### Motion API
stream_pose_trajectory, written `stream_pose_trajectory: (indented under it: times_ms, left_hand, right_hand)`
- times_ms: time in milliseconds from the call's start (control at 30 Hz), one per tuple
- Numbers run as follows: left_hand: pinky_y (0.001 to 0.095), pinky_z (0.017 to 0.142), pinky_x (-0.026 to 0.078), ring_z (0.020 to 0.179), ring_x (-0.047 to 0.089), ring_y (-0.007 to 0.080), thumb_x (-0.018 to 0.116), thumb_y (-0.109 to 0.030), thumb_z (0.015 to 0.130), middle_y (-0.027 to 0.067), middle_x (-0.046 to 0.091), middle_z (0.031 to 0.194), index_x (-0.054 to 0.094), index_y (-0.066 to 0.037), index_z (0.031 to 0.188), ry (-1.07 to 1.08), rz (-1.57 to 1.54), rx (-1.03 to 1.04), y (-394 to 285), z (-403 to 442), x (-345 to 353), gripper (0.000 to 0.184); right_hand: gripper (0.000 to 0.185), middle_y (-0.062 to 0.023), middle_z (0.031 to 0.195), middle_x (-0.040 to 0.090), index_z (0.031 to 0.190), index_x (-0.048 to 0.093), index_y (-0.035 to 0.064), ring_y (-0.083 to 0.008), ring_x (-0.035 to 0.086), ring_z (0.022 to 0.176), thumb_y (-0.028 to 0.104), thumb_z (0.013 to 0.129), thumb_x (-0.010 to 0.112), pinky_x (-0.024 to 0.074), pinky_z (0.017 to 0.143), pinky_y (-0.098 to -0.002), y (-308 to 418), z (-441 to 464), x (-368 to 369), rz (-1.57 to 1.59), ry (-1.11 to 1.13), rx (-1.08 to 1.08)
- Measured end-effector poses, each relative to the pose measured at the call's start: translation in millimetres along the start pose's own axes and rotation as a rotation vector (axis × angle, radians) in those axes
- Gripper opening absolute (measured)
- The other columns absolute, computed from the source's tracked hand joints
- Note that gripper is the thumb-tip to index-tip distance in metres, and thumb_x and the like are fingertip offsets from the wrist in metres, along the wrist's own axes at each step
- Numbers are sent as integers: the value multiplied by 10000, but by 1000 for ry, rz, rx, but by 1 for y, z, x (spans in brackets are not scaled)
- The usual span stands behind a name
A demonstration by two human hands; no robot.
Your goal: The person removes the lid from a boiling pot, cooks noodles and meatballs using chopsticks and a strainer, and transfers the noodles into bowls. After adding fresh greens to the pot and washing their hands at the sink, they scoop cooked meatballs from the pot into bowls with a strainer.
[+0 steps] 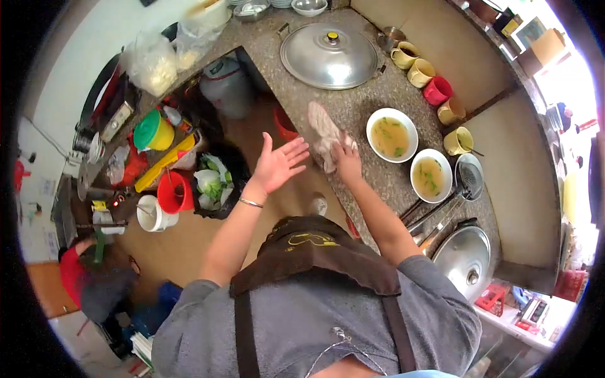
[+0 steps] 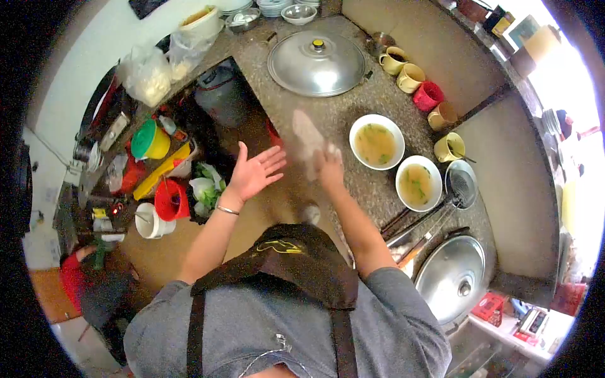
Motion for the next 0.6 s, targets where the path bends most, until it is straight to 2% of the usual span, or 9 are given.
stream_pose_trajectory:
  times_ms: [67,133,200,267,300,367,467,533,600]
  left_hand:
    - [467,1084,171,1344,224,319,176,-755,815,176,259,1449,267,-10,1398,-15,37,-54,-7,33,-12,951]
    - [485,1079,136,1330,256,282,208,-813,758,144,290,1441,271,-9,1397,-116,227,-122,-6,55,-36,1029]
    - [498,1069,148,1305,295,266,203,-826,745,113,356,1406,314,-40,1382,-170,249,-177,-6,83,-58,1018]
    - [470,1044,240,1245,375,233,222,-794,777,72,450,1322,366,-88,1348,-77,262,-358,6,103,-54,919]
    - [465,1057,244,1229,398,257,214,-745,820,67,505,1264,402,-125,1317,-63,94,-272,5,119,-47,816]
    - [452,1056,255,1224,404,249,222,-727,833,66,501,1269,408,-118,1309,9,45,-312,6,136,-34,795]
    - [407,1066,260,1237,390,231,232,-685,861,63,460,1312,396,-100,1310,138,-76,-323,-5,155,-23,756]
    - [436,1071,236,1276,343,241,183,-734,826,78,394,1370,347,-84,1350,170,97,-308,-20,162,-25,850]
    - [455,1077,202,1301,302,249,145,-766,795,85,349,1403,302,-71,1377,183,194,-408,-39,159,-24,919]
  right_hand:
    - [478,-187,1186,535,1239,486,93,-361,532,1052,72,766,555,424,918,-420,-20,19,21,147,128,138]
    - [453,-173,1106,583,1220,503,75,-308,576,999,119,780,598,452,872,-369,-39,21,30,614,287,459]
    - [396,-148,1046,609,1185,527,54,-274,595,949,145,807,599,460,840,-328,-21,34,19,940,231,607]
    - [344,-140,1051,596,1152,541,41,-291,575,959,168,835,578,443,863,-355,9,47,0,1396,-26,710]
    - [344,-140,1051,596,1152,541,41,-291,575,959,168,835,578,443,863,-355,21,58,-5,1390,-58,746]
    - [299,-141,1057,583,1119,552,41,-308,553,987,206,870,540,416,892,-373,67,91,-59,664,-270,185]
    - [310,-196,1107,561,1105,573,50,-341,503,1064,257,881,517,374,931,-411,50,113,-26,856,-213,355]
    - [310,-189,1073,577,1096,571,34,-344,542,995,251,902,464,413,879,-414,45,132,-27,770,-207,401]
    - [342,-191,1034,583,1054,576,13,-313,573,911,296,920,439,431,845,-382,40,151,-9,1012,-49,544]
Point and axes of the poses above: each hand's wrist, its own z-axis towards the middle knuckle, its own x-axis out of the palm, y = z × x, the point moved 9 cm from there along z, towards the middle knuckle
